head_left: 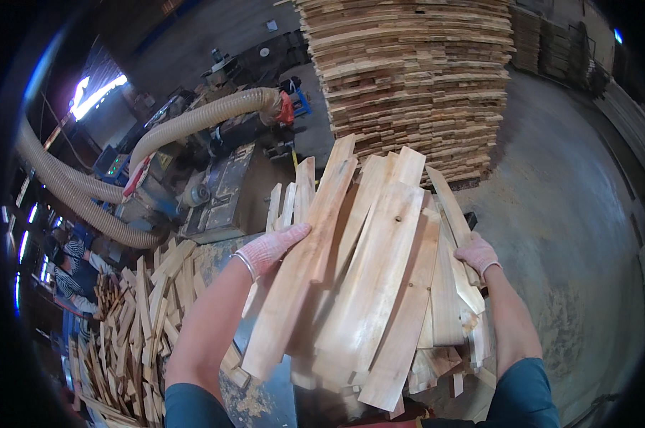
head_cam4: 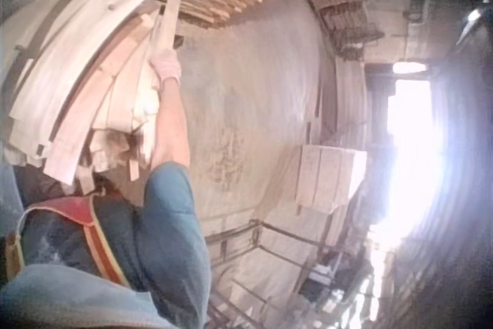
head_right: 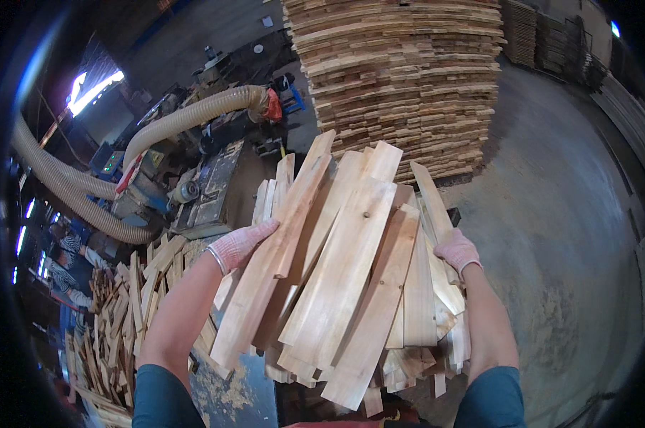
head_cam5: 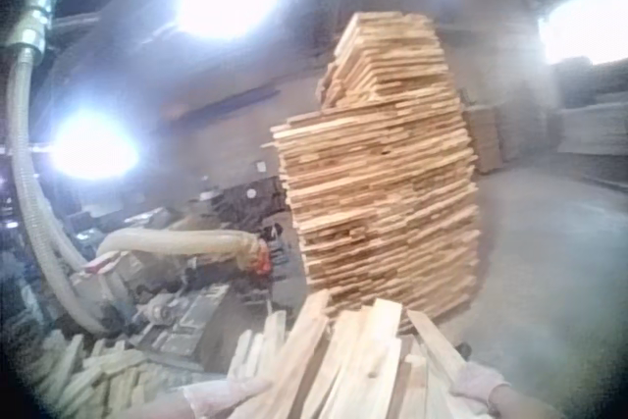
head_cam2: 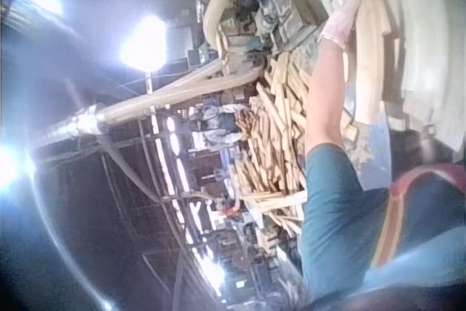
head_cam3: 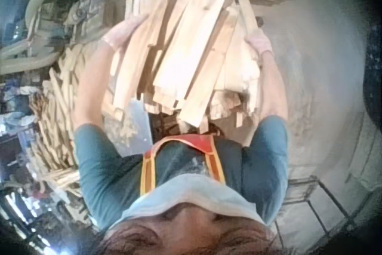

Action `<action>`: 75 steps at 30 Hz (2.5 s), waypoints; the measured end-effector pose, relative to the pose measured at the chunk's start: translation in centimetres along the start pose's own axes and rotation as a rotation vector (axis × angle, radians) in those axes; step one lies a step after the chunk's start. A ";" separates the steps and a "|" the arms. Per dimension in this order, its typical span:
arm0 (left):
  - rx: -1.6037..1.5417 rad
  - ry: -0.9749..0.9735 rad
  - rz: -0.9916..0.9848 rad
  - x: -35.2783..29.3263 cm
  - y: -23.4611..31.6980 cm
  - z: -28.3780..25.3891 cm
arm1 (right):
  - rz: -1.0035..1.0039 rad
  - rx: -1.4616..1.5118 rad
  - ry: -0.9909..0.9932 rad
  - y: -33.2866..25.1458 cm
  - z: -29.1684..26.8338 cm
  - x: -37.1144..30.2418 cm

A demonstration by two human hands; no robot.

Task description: The person sorts and stacks light-colored wooden planks on a metal workbench. They pick up individual pieces from a large pile, inspect them, and arrange them into neat stacks. The person occasionally lifts and moves entire stacks of wood to different locations on the table.

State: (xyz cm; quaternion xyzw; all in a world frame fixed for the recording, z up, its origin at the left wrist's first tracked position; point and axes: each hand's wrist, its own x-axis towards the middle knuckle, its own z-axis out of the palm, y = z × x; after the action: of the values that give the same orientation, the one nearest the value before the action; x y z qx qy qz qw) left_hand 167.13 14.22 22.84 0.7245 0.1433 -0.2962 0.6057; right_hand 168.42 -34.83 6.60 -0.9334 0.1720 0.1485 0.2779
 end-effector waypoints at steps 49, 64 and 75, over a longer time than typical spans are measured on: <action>0.201 0.476 0.340 -8.4 -9.0 5.9 | -0.124 1.394 -0.624 -5.6 1.4 -4.7; -0.931 -0.116 0.648 -24.3 -31.7 4.2 | -0.832 0.713 -0.397 -15.2 -3.3 -31.4; -0.980 0.479 0.408 -52.2 -59.7 12.0 | -0.820 0.470 -0.982 -18.5 20.6 -51.6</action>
State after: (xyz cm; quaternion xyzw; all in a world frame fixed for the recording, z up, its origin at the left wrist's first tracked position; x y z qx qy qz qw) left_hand 89.35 24.02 5.94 0.4193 0.2543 0.0998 0.8658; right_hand 125.89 3.79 17.96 -0.6624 -0.3139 0.3963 0.5528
